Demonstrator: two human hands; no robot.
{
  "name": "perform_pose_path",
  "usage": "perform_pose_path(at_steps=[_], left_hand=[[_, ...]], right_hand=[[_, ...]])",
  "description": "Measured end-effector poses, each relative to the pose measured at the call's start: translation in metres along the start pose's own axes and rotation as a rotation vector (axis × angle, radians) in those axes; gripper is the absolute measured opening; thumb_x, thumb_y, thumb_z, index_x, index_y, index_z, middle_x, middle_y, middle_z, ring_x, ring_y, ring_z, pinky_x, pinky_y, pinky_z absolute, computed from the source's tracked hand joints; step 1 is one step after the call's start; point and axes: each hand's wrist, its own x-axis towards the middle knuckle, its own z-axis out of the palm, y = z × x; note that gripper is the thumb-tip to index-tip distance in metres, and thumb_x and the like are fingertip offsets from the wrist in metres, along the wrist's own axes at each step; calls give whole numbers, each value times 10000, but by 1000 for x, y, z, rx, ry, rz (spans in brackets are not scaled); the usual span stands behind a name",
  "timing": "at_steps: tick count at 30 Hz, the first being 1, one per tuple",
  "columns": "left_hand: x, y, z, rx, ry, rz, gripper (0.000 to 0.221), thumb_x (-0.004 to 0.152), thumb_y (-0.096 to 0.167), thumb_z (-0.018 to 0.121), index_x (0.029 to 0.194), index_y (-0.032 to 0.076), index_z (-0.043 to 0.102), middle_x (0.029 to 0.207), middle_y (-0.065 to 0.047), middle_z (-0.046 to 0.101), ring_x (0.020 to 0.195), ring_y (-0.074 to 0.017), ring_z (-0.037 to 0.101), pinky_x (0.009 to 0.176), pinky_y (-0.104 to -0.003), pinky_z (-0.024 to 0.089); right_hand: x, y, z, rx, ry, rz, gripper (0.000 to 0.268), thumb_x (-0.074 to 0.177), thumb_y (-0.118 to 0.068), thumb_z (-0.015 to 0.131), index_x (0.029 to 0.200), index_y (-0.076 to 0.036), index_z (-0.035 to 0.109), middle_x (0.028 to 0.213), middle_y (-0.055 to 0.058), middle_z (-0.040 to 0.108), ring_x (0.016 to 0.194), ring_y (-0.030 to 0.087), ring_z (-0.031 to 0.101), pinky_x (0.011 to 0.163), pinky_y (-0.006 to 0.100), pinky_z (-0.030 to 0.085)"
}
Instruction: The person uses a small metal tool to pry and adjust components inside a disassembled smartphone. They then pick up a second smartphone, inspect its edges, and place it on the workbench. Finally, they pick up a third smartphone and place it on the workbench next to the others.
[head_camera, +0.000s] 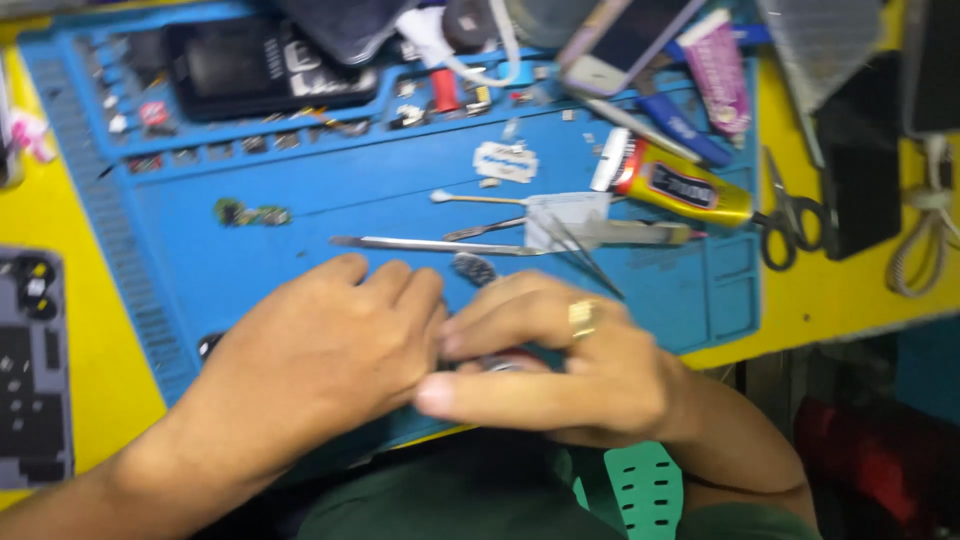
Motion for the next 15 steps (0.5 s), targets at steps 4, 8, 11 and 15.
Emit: perform_pose_path(at_steps=[4, 8, 11, 15], left_hand=[[-3, -14, 8, -171, -68, 31, 71, 910, 244, 574, 845, 217, 581, 792, -33, 552, 660, -261, 585, 585, -434, 492], [-3, -18, 13, -122, -152, 80, 193, 889, 266, 555, 1052, 190, 625, 767, -9, 578, 634, -247, 632, 547, -417, 531], [-3, -18, 14, -108, -183, 69, 23, 904, 200, 574, 905, 192, 595, 751, -17, 557, 601, -244, 608, 541, -419, 534], [0, -26, 6, -274, -340, -14, 70, 903, 237, 577, 839, 211, 562, 789, -17, 586, 651, -283, 624, 582, -464, 520]], right_hand=[[-4, 13, -4, 179, -102, -74, 625, 1202, -351, 119, 1384, 77, 536, 1217, 250, 640, 1168, 415, 713, 1094, 526, 597], [-11, 14, 4, -42, 83, -69, 322, 1155, -184, 409, 1284, -142, 701, 1170, 137, 644, 1039, 290, 687, 978, 414, 586], [-17, 18, 7, 28, 75, -81, 452, 1191, -270, 266, 1328, -148, 678, 1164, 110, 661, 961, 277, 654, 939, 426, 531], [-19, 19, 8, -7, 98, -96, 242, 1165, -123, 523, 1332, -178, 690, 1090, 91, 629, 917, 249, 618, 900, 406, 518]])
